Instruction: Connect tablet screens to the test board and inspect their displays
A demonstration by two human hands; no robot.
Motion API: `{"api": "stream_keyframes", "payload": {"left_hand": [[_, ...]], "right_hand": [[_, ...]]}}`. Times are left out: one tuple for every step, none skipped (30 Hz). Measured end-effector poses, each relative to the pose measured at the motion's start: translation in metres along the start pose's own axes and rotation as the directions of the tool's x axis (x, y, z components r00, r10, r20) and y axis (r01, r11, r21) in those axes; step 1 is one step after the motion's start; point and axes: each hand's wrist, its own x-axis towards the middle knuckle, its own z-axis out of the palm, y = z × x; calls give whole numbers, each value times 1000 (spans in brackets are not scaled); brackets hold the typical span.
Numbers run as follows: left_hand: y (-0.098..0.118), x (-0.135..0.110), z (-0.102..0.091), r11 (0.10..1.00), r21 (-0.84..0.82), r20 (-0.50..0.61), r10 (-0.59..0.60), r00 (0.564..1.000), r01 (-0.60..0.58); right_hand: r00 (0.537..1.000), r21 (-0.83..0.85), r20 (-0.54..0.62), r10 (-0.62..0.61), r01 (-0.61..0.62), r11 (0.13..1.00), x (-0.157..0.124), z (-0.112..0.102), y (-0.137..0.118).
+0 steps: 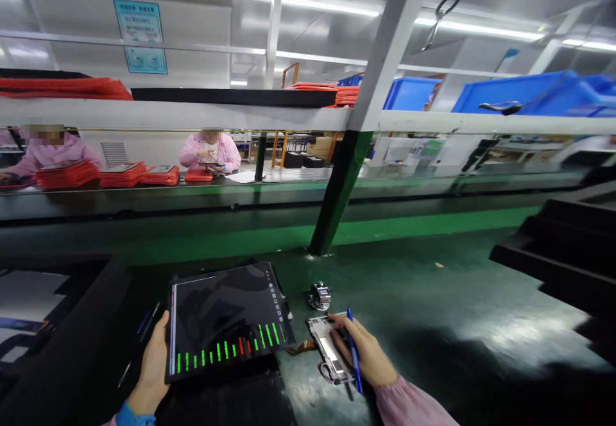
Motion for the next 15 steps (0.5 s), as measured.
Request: {"api": "stream_keyframes", "payload": {"left_hand": [[1,-1,0,1000,1,-16,4,1000,-4],[1,-1,1,1000,3,-25,11,1000,-11],[2,-2,1,1000,8,-31,19,999,-19],[2,-3,1,1000,12,-32,29,999,-29],[3,-4,1,999,17,-29,42,999,-42],[3,-4,1,999,19,-22,50,998,-50],[3,-5,1,998,19,-15,53,998,-53],[3,-5,1,999,18,-2,51,999,-51],[3,-5,1,999,15,15,43,999,-43],[2,-6,1,999,14,32,31,999,-32],[2,-7,1,1000,14,45,20,999,-21],[2,-7,1,1000,17,48,15,999,-16],[3,-9,2,1000,24,43,17,999,-18],[4,-10,3,999,33,37,22,999,-24],[5,-12,4,999,44,31,30,999,-31]], "right_hand": [[1000,-7,-1,0,0,1000,0,1,0],[1000,-11,-1,2,-2,1000,0,2,0],[1000,-12,0,4,-4,1000,0,3,-1],[1000,-10,3,8,-8,1000,0,3,-1],[1000,-8,6,18,-18,1000,1,3,-2],[999,-6,9,35,-35,999,2,3,-3],[998,-6,11,57,-57,998,3,2,-3],[996,-7,13,83,-83,997,4,1,-4],[994,-6,15,110,-110,994,6,1,-4],[991,-3,16,134,-134,991,7,0,-5],[988,3,17,154,-154,988,8,-1,-5],[986,13,15,167,-168,986,8,-2,-5],[984,24,9,175,-175,984,8,-2,-6],[984,36,-4,178,-178,983,7,-2,-9],[983,53,-22,182,-180,982,6,-2,-13]]}}
